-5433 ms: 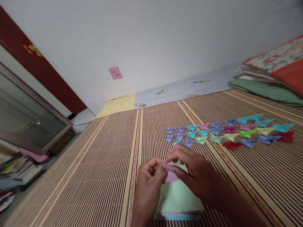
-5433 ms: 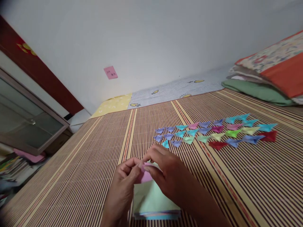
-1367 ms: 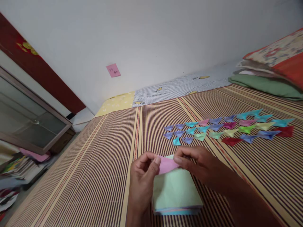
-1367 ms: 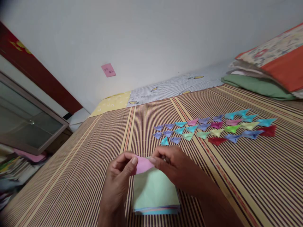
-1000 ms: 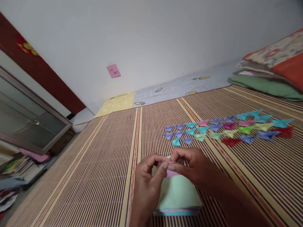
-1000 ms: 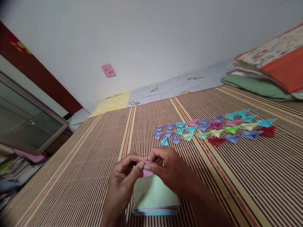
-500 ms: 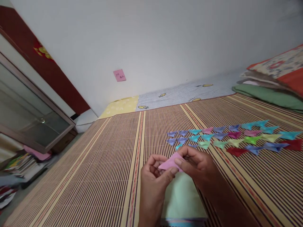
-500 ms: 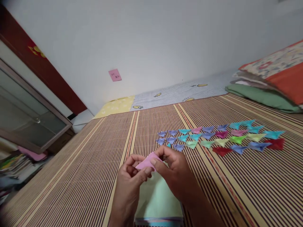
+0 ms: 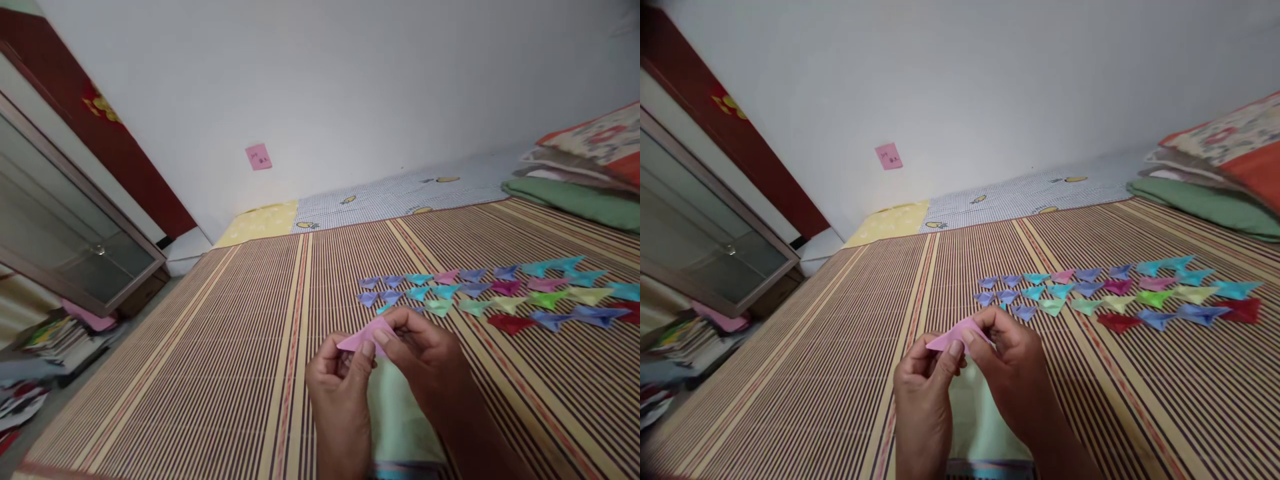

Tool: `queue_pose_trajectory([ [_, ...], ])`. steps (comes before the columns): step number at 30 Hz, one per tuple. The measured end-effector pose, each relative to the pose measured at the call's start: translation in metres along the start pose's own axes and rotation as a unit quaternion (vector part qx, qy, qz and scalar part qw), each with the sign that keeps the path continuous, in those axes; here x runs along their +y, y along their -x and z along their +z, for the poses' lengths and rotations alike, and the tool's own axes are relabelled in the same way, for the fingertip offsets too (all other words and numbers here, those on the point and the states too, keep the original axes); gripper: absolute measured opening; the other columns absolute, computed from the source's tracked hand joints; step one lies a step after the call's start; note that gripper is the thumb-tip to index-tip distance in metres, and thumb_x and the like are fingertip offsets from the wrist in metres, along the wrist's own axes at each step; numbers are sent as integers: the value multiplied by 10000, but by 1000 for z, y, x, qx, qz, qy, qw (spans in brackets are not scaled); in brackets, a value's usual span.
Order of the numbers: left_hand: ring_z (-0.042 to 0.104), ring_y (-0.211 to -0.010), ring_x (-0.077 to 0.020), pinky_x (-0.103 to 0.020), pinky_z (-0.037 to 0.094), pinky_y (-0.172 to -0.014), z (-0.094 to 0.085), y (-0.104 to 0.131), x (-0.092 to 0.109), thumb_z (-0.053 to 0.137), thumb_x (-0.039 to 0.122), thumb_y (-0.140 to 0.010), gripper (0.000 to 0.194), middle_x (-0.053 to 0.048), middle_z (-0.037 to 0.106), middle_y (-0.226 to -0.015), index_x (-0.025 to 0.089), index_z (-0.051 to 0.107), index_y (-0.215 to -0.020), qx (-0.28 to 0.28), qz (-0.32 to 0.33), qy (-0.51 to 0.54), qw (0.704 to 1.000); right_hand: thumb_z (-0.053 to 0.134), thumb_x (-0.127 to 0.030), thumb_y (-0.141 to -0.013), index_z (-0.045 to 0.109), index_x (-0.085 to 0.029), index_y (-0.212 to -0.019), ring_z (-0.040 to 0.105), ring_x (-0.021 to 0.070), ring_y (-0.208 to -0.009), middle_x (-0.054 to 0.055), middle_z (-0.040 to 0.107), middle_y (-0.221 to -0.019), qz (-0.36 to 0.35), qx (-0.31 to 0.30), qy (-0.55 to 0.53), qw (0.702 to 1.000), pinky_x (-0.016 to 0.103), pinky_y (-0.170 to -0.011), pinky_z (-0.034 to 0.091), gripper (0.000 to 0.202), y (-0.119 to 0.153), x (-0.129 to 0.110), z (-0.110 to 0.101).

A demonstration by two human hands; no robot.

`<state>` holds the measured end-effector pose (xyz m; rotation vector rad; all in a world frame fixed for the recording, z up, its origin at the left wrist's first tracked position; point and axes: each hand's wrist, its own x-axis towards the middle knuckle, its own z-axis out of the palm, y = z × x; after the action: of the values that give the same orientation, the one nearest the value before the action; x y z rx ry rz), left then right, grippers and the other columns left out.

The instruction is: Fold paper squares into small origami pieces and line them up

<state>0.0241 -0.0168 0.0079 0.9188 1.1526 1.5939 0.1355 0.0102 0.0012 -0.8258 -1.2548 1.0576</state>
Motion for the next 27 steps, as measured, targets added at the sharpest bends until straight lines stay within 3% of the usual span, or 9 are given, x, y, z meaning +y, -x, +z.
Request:
queue_pose_trajectory([
  [13,563,-615,-142,-225,468,-605,-1,6,-5,591,411,-979,367,4,588,-629,194,612,-684,25,120,-134,983,690,-294,-891,672,-208,-778,616,135,-622,-12,681,-665,36,15,-32,999,230,-595,499,143,-1,2,2],
  [16,557,-606,-143,-228,477,-611,-4,3,-3,587,422,-978,389,5,580,-621,195,600,-662,26,115,-134,984,697,-307,-879,662,-208,-778,620,143,-617,-4,685,-674,48,11,-50,998,238,-580,501,145,-2,1,0],
  [21,600,-619,-149,-231,494,-602,-13,-5,0,799,387,-815,250,-1,652,-660,187,664,-748,15,70,-92,993,712,-338,-865,662,-199,-788,592,146,-608,9,670,-701,81,5,-43,996,248,-547,487,166,-5,0,-8],
  [27,594,-646,-149,-239,494,-653,-13,-4,3,623,428,-960,380,-12,631,-653,187,605,-667,-17,89,-113,990,706,-326,-872,675,-197,-798,612,158,-651,18,689,-724,59,1,-17,998,259,-593,494,152,-7,0,-12],
])
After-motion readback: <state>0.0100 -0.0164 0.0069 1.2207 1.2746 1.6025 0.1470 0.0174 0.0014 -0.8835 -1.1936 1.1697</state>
